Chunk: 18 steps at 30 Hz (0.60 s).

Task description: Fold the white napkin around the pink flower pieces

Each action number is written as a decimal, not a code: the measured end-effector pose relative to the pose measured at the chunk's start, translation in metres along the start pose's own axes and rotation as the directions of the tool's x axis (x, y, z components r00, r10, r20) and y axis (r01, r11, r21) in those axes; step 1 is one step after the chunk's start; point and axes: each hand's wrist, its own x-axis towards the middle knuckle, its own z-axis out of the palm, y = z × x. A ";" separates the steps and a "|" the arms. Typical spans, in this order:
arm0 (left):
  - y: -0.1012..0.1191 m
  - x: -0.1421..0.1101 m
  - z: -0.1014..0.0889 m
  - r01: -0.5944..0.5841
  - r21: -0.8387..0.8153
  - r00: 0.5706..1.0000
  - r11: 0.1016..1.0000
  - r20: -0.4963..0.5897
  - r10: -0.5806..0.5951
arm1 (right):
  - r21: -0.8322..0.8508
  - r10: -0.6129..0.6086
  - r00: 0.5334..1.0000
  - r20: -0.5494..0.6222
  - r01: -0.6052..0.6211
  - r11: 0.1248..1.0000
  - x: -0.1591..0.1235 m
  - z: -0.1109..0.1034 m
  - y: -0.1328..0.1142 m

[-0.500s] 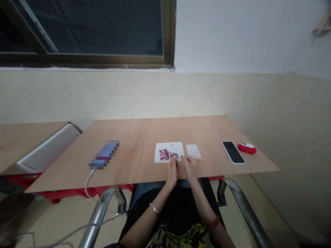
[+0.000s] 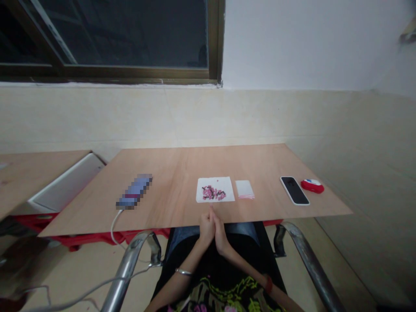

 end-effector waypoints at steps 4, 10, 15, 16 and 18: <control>-0.006 0.000 0.002 -0.076 0.082 0.997 0.994 0.030 0.073 | -0.038 -0.012 1.000 0.023 0.013 0.999 -0.003 0.002 -0.005; -0.001 -0.001 0.007 -0.014 0.017 0.998 1.000 0.063 0.013 | -0.062 0.019 0.994 -0.112 -0.026 0.998 -0.003 0.000 -0.005; 0.010 -0.002 0.002 0.017 -0.199 0.963 0.980 0.268 0.037 | -0.049 -0.039 0.986 -0.160 0.032 0.998 0.000 -0.003 -0.007; 0.011 -0.003 0.002 0.031 -0.235 0.956 0.972 0.289 0.040 | -0.040 -0.057 0.984 -0.170 0.051 0.998 0.000 -0.003 -0.008; 0.014 -0.003 0.001 0.053 -0.277 0.950 0.959 0.309 0.037 | -0.002 -0.076 0.980 -0.182 0.077 0.997 0.000 -0.002 -0.012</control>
